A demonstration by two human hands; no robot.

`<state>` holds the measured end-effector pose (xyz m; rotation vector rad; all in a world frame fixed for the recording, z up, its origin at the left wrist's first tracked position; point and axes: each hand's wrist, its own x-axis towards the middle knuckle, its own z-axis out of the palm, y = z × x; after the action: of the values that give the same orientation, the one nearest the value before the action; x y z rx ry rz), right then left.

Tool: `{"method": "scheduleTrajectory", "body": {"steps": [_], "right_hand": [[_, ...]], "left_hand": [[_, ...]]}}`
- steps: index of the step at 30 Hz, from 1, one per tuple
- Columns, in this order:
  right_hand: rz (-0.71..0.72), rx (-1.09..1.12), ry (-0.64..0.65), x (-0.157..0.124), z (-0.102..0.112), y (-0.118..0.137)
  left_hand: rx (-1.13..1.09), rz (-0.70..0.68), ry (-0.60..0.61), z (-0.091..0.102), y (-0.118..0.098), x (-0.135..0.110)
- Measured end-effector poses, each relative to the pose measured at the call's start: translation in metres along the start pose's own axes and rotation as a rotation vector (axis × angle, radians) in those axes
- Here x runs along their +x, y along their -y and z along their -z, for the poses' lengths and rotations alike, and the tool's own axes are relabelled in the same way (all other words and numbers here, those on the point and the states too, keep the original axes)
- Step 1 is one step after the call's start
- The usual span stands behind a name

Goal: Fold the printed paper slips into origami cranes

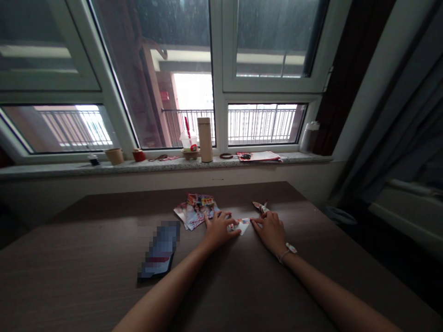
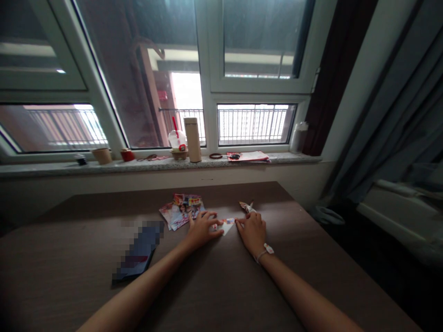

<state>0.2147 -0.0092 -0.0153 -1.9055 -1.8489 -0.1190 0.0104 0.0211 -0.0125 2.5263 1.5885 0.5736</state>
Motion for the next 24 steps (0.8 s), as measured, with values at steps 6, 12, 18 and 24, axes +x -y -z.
{"method": "scheduleTrajectory", "body": {"steps": [6, 12, 18, 24], "right_hand": [[-0.028, -0.050, -0.020, 0.0003, -0.0005, 0.0005], [-0.009, -0.069, -0.062, 0.0005, -0.0024, -0.0004], [0.003, -0.101, -0.093, -0.0008, -0.0039, 0.0002], [0.031, -0.016, -0.066, 0.0006, -0.0013, -0.0027]], "left_hand": [[-0.002, 0.004, 0.007, -0.0002, 0.0007, 0.0004], [-0.012, 0.003, 0.004, -0.0004, 0.0011, 0.0004], [-0.003, 0.007, 0.008, 0.0008, -0.0005, -0.0005], [-0.004, 0.008, 0.013, 0.0016, -0.0011, -0.0010]]}}
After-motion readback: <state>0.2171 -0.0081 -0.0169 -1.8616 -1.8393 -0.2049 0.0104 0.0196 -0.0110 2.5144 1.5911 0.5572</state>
